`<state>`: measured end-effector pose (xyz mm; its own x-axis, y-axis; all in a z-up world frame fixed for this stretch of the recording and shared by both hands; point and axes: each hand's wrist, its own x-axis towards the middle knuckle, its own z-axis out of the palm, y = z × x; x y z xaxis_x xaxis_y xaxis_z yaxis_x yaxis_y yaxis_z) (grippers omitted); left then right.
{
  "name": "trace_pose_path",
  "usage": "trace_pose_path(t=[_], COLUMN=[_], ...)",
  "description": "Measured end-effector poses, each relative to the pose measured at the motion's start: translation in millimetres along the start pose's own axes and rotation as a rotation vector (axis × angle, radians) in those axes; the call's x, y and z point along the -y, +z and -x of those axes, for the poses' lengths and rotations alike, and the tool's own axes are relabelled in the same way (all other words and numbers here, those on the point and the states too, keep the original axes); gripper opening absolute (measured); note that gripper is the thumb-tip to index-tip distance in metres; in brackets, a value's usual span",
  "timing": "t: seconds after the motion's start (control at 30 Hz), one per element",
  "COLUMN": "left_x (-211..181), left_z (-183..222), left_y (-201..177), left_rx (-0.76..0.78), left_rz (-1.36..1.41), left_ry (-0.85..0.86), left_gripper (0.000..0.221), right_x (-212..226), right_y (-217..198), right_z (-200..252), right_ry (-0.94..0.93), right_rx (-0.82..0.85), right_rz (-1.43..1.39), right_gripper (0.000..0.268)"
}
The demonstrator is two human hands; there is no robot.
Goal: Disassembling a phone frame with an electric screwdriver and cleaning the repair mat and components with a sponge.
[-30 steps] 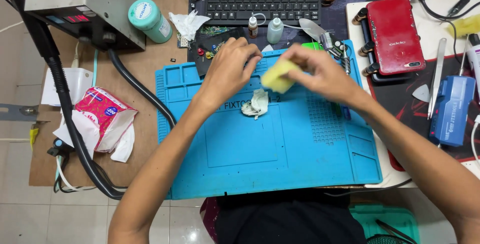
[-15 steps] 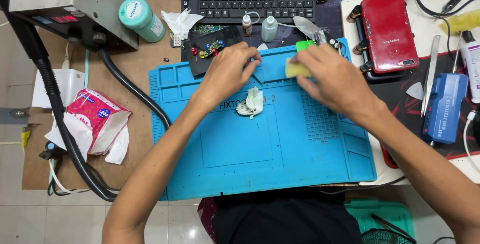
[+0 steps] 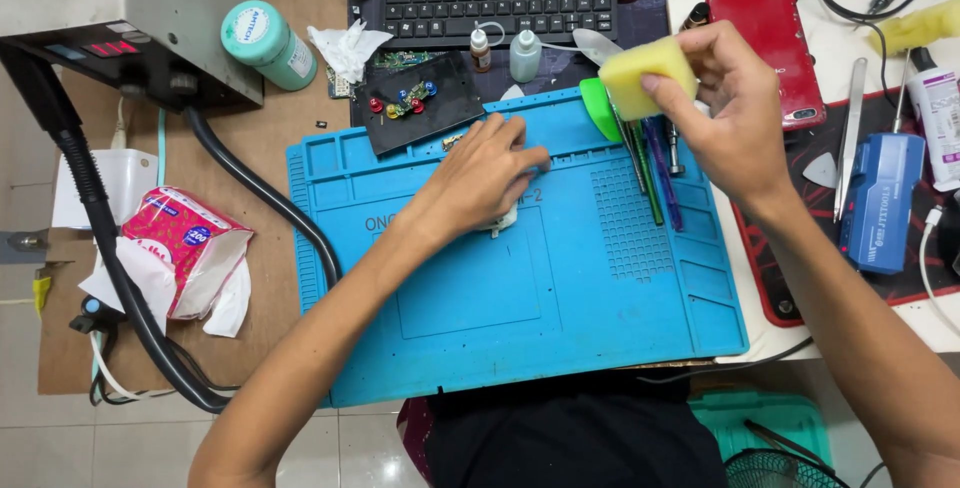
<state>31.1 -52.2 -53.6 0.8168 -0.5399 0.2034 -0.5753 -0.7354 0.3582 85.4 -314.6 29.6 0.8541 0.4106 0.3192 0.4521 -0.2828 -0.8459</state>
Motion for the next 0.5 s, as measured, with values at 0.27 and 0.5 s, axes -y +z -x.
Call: trace_pose_path(t=[0.27,0.5], left_x=[4,-7], left_z=[-4,-14], left_y=[-2,3], left_rx=[-0.024,0.072], left_rz=[-0.232,-0.357], left_ry=[0.128,0.075], left_gripper=[0.026,0.041], right_x=[-6,0], right_y=[7,12], right_z=[5,4], right_ry=[0.028,-0.081], right_rx=[0.11,0.124], right_rz=[0.091,0.065], right_gripper=[0.021,0.028])
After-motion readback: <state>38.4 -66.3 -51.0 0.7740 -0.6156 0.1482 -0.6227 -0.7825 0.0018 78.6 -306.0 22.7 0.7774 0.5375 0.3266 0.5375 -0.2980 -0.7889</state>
